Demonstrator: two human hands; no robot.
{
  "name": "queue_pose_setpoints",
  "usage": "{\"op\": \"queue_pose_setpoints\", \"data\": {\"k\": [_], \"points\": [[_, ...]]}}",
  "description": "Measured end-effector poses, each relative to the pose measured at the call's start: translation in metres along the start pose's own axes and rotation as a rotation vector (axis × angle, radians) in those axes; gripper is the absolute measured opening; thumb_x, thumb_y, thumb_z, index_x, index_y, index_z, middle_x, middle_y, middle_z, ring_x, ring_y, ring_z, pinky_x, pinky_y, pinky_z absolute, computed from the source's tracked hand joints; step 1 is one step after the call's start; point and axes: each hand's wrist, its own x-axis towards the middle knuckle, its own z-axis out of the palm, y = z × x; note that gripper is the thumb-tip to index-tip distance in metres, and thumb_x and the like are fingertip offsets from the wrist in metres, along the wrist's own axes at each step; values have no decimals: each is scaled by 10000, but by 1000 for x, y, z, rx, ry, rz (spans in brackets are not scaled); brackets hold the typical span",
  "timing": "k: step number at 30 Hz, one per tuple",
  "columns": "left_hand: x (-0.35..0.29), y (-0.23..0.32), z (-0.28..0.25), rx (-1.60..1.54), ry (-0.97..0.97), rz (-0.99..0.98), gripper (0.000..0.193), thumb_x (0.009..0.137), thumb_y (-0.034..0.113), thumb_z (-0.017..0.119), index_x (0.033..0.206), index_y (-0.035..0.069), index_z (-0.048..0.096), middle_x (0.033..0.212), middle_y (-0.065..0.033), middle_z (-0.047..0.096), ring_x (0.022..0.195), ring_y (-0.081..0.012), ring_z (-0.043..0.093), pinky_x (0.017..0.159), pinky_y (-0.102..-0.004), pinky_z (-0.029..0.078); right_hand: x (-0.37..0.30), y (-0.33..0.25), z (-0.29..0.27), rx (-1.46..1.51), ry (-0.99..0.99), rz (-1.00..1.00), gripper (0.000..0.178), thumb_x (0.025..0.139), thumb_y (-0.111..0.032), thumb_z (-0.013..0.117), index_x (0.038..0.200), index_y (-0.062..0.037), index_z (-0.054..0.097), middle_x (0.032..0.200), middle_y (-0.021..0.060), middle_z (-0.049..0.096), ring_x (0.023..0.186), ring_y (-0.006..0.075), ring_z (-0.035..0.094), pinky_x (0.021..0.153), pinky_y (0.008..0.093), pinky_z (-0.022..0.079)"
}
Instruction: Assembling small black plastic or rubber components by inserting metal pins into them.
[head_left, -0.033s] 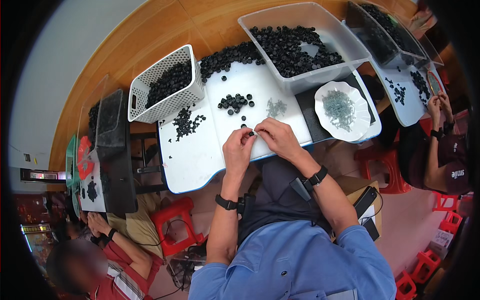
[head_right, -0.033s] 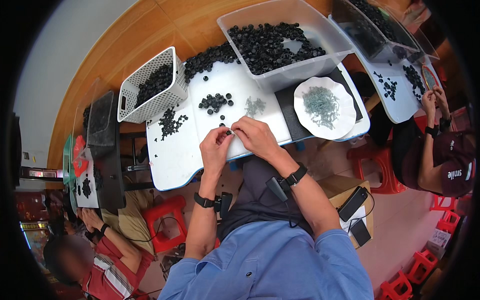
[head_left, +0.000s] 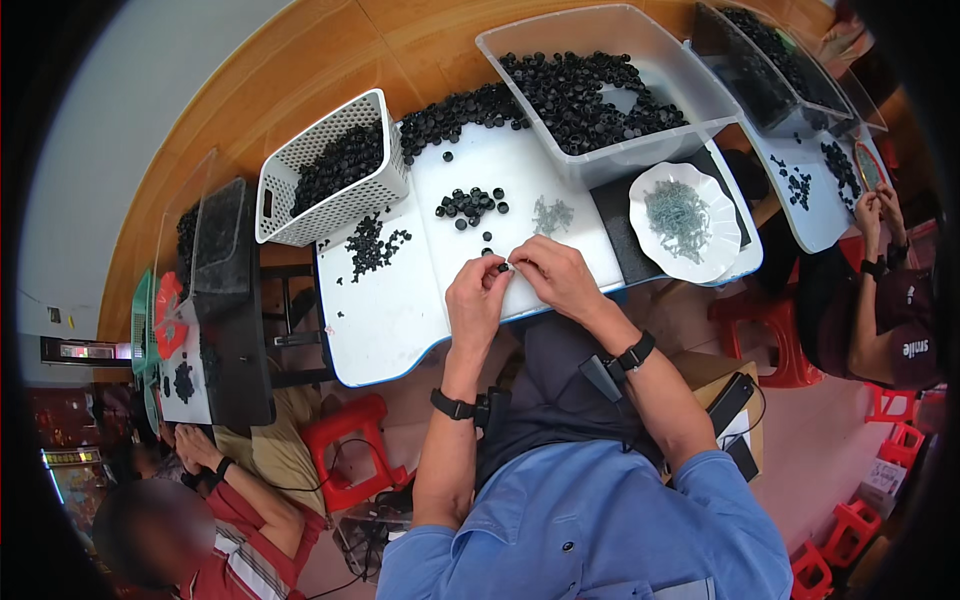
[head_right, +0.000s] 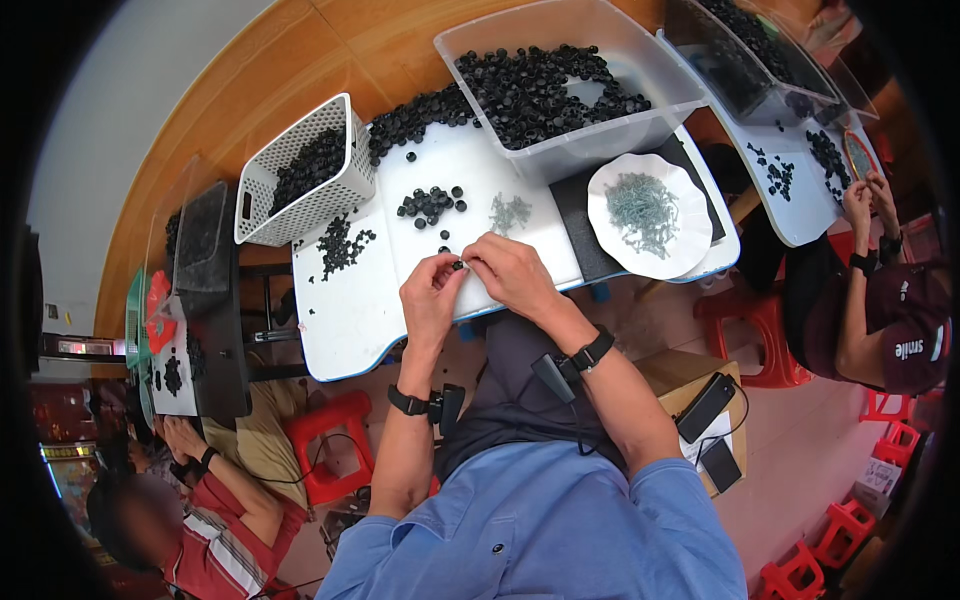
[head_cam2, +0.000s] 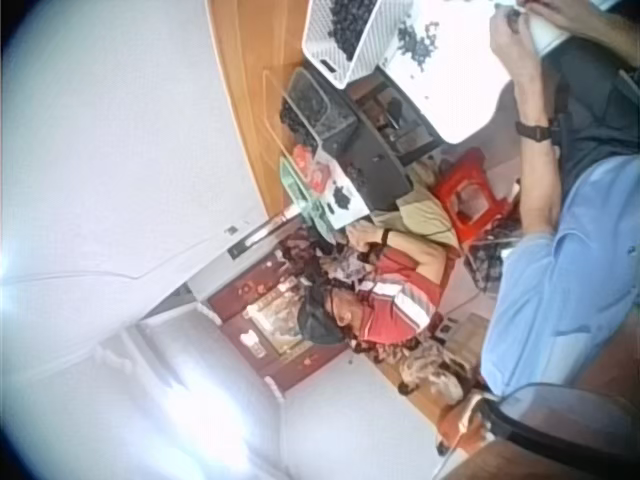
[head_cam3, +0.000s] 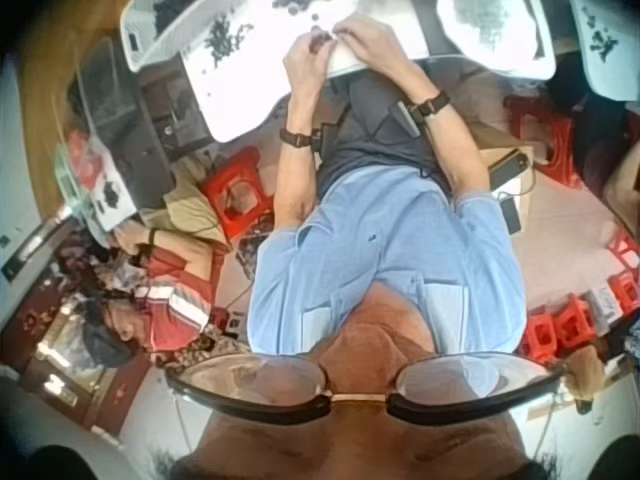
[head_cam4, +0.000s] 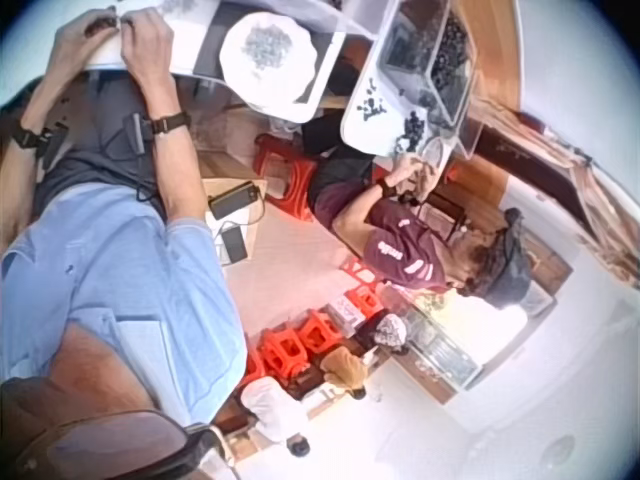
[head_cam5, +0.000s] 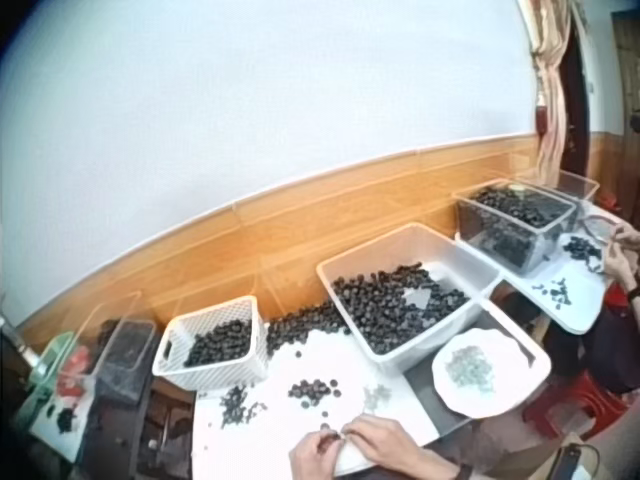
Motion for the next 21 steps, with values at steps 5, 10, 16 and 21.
{"op": "queue_pose_setpoints", "data": {"k": [5, 10, 16, 21], "points": [[2, 8, 1, 63, 5, 66, 218, 840, -13, 777, 1044, 3, 700, 892, -114, 687, 712, -225, 652, 668, -348, 535, -1, 1, 3, -45, 21, -47, 112, 882, 23, 696, 991, -6, 696, 880, 129, 668, 755, 296, 673, 669, 363, 528], [1, 8, 2, 91, 16, 83, 209, 845, -31, 759, 1038, 5, 687, 899, -131, 678, 727, -261, 657, 672, -371, 534, -1, 1, 3, -70, 25, -82, 127, 867, 36, 705, 989, 3, 692, 880, 129, 672, 750, 300, 675, 667, 363, 531], [2, 8, 7, 79, 22, 78, 199, 843, -25, 751, 1029, 6, 685, 900, -135, 681, 732, -266, 661, 678, -376, 540, -2, -3, 2, -30, 15, -65, 109, 877, 7, 713, 980, -21, 692, 900, 126, 683, 783, 326, 692, 686, 390, 554], [2, 5, 9, 78, 26, 49, 193, 841, -6, 756, 1021, 9, 686, 892, -130, 682, 725, -262, 658, 671, -375, 537, -3, -2, 3, 4, 15, -76, 87, 887, 4, 711, 972, -11, 697, 895, 134, 694, 777, 325, 699, 685, 384, 557]]}}
